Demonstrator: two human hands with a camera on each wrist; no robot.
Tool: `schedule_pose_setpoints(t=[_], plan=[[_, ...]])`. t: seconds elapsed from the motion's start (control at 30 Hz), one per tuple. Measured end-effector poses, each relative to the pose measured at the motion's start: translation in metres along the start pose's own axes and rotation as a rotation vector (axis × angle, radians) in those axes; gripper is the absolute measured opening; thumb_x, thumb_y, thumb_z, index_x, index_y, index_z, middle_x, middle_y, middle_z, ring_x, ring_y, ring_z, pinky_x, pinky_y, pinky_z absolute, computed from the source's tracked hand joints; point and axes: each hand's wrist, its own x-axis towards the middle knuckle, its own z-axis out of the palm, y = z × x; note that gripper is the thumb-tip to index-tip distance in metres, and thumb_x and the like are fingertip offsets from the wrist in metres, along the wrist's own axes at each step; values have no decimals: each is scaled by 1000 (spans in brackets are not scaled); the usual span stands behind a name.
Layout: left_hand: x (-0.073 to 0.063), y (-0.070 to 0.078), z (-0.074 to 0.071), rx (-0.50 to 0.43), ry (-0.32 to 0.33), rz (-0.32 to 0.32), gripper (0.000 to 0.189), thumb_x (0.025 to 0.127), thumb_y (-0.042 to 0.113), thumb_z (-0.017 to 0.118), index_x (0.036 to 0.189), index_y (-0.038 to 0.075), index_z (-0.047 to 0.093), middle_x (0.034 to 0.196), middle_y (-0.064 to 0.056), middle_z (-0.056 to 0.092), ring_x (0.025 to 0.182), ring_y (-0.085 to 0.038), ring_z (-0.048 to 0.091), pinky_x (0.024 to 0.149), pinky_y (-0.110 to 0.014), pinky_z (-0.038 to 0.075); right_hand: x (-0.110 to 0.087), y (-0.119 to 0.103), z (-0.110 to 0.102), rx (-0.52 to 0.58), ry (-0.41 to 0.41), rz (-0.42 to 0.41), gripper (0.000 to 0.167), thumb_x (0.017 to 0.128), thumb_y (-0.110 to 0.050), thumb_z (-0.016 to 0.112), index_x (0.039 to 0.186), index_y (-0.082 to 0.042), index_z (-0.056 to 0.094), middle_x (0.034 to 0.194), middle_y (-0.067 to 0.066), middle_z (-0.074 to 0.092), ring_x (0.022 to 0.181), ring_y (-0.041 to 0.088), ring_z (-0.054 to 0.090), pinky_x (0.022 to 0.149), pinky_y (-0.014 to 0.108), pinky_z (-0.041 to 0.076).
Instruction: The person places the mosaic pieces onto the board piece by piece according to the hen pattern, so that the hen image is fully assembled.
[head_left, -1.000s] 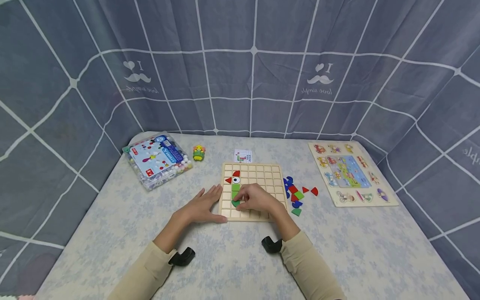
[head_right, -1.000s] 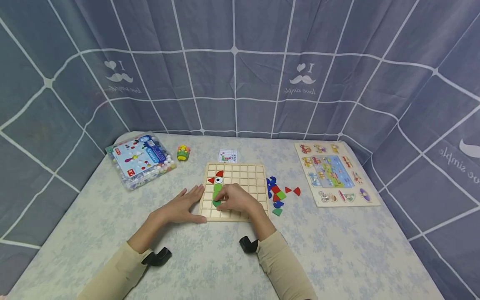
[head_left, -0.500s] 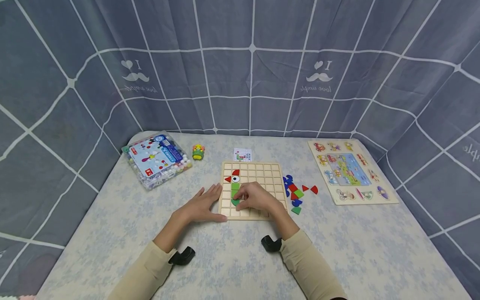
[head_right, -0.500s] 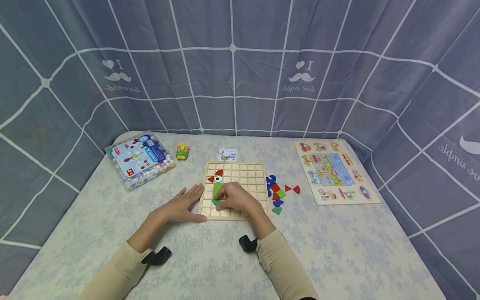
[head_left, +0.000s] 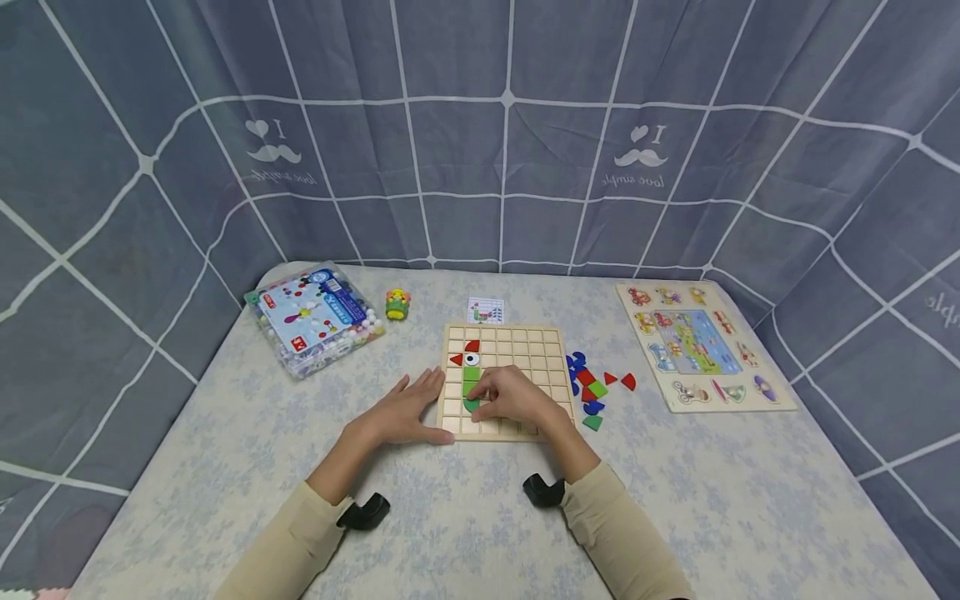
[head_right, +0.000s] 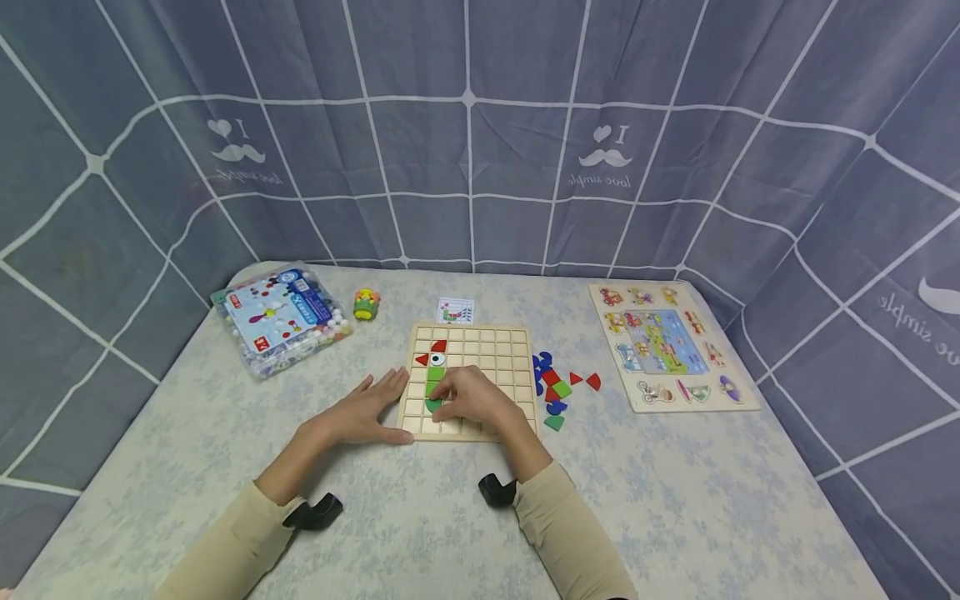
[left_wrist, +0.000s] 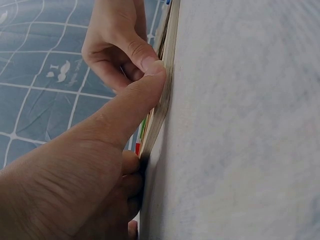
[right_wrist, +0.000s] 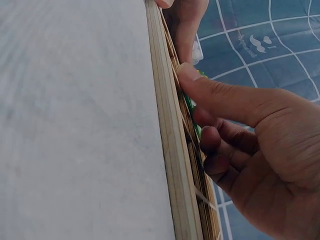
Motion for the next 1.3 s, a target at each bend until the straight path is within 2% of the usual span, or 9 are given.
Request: schedule_pose_setpoints(t=[0.3,0.63,0.87,1.0,1.17,1.3], plan=[[0,3,1,4,-3,-17,110,81,60,69,156,4,11,164,-13,10,153,-30,8,124,-54,4,-14,17,-13,111,50,34,28,78,-17,82,105,-12,76,89,1,69,65,11,53,55,21,44],[0,0,1,14,-1,-9,111,81,61,69,156,4,11,165,-13,9,153,-30,8,124,-53,3,-49,54,-49,119,99,66,28,80,-12,79,107,-7,74,85,7,67,64,10,51,58,22,45],[1,-1,2,27,-2,-16,112,81,62,68,157,5,10,165,-12,9,153,-30,8,124,-52,3,-77,80,-73,119,125,119,29,81,-12,79,108,-6,73,86,9,66,63,11,45,55,22,39],[1,-1,2,21,2,-11,111,81,62,68,156,4,11,165,-13,9,153,-30,8,124,-53,3,-90,96,-81,132,137,150,28,82,-12,78,109,-5,72,79,7,61,64,11,44,55,23,38],[1,-1,2,18,6,-5,112,80,62,69,156,4,11,164,-13,10,153,-30,8,124,-53,3,-102,112,-91,154,163,180,29,83,-9,76,110,-2,72,83,10,64,62,10,45,55,23,40],[1,0,2,14,6,-7,111,80,61,69,156,4,11,164,-13,10,153,-30,8,124,-53,3,-108,119,-96,147,171,210,32,81,-7,75,112,0,71,80,8,61,62,11,43,55,22,38]])
